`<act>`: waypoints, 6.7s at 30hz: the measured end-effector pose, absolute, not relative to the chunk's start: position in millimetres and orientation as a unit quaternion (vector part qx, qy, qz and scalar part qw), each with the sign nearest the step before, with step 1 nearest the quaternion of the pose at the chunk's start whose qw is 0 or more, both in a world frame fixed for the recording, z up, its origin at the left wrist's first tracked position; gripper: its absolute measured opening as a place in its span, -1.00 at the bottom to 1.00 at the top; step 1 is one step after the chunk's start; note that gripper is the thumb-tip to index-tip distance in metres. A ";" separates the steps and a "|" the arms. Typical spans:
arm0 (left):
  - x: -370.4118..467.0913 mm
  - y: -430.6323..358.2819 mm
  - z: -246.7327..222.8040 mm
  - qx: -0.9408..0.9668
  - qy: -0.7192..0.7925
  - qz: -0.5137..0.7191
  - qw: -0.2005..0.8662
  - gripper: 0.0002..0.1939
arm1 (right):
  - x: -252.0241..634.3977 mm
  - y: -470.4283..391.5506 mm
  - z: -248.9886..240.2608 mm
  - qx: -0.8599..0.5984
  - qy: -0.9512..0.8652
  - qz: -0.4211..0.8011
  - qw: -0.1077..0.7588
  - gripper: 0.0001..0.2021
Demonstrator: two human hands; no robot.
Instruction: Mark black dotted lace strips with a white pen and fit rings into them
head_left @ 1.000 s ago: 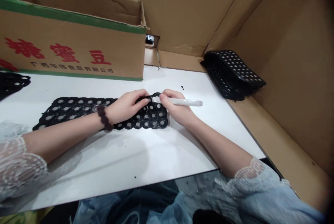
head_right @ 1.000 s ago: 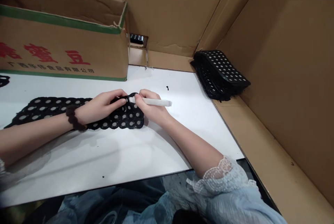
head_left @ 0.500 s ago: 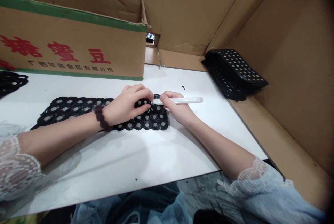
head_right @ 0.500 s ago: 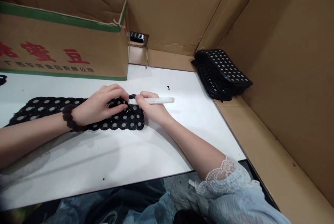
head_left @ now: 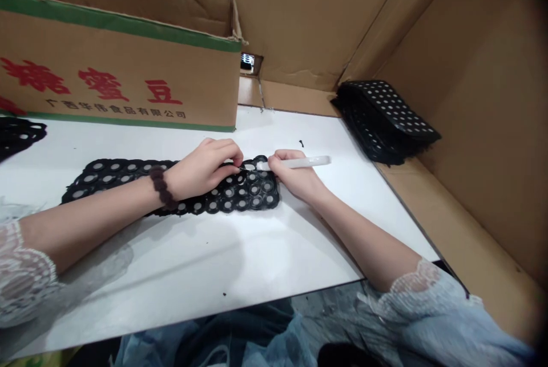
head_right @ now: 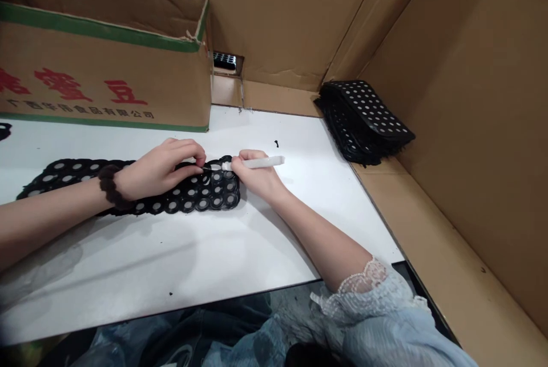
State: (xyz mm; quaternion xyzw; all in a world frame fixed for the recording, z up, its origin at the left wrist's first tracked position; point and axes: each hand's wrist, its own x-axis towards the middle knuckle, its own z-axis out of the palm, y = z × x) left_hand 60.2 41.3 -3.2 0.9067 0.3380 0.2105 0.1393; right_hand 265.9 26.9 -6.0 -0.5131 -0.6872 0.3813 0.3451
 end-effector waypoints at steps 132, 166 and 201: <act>72.3 25.0 9.7 0.830 0.478 0.139 0.251 -0.61 | 263.3 19.8 -0.1 -0.466 -0.685 0.465 0.313 -0.66; 87.4 -5.0 -1.8 0.908 0.390 0.069 -0.134 -0.79 | 258.6 21.2 -13.6 -0.508 -0.622 0.455 0.385 -0.83; 95.8 0.8 -4.6 0.885 0.429 0.120 -0.138 -0.90 | 242.8 19.1 -15.7 -0.511 -0.547 0.405 0.525 -0.81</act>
